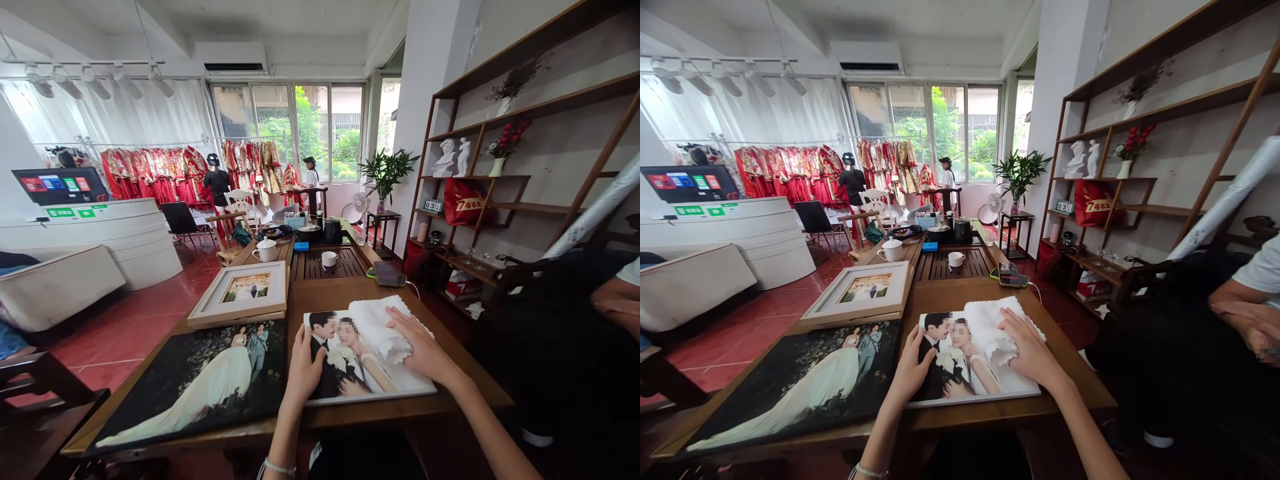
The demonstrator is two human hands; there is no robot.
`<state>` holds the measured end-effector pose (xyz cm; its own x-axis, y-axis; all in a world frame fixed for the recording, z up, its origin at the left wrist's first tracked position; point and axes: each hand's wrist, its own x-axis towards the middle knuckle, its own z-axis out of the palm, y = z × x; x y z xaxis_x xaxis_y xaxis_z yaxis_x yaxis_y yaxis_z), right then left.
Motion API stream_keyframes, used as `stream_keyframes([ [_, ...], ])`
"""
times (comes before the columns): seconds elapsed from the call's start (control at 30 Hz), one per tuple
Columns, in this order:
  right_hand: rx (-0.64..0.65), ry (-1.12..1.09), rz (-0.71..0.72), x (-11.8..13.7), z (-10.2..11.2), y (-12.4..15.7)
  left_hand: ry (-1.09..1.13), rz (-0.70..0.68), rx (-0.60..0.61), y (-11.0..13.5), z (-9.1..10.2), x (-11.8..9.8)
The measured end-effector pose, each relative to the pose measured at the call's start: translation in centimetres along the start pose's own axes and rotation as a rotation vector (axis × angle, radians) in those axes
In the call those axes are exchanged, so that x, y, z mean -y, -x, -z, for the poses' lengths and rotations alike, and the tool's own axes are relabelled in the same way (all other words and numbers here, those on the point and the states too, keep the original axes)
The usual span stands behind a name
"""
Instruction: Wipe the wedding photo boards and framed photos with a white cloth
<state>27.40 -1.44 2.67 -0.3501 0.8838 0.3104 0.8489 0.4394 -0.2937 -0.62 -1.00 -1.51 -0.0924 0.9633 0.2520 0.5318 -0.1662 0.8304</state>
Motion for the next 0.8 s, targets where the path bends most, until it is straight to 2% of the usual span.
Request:
stream_keyframes([
  [0.13,0.093,0.051,-0.008,1.0,0.8,-2.2,0.016,-0.007,-0.002,-0.2,-0.1,0.0],
  [0.27,0.117,0.104,-0.017,2.1,-0.1,-5.0,0.008,-0.023,0.008,-0.1,-0.1,-0.2],
  [0.37,0.123,0.105,-0.007,2.9,-0.6,-5.7,-0.001,-0.028,0.002,0.2,-0.2,-0.2],
  [0.47,0.164,0.073,0.077,3.8,-0.3,-4.0,-0.022,-0.011,0.001,0.4,-0.3,-0.3],
  [0.63,0.199,0.035,0.222,5.1,1.1,2.7,-0.053,-0.003,0.004,0.4,-0.5,-0.3],
  [0.73,0.224,0.015,0.236,4.8,1.7,5.6,-0.062,-0.017,0.002,0.5,-0.6,-0.2],
  [0.8,0.217,0.011,0.194,4.0,1.9,6.1,-0.062,-0.027,0.000,0.5,-0.7,0.0],
])
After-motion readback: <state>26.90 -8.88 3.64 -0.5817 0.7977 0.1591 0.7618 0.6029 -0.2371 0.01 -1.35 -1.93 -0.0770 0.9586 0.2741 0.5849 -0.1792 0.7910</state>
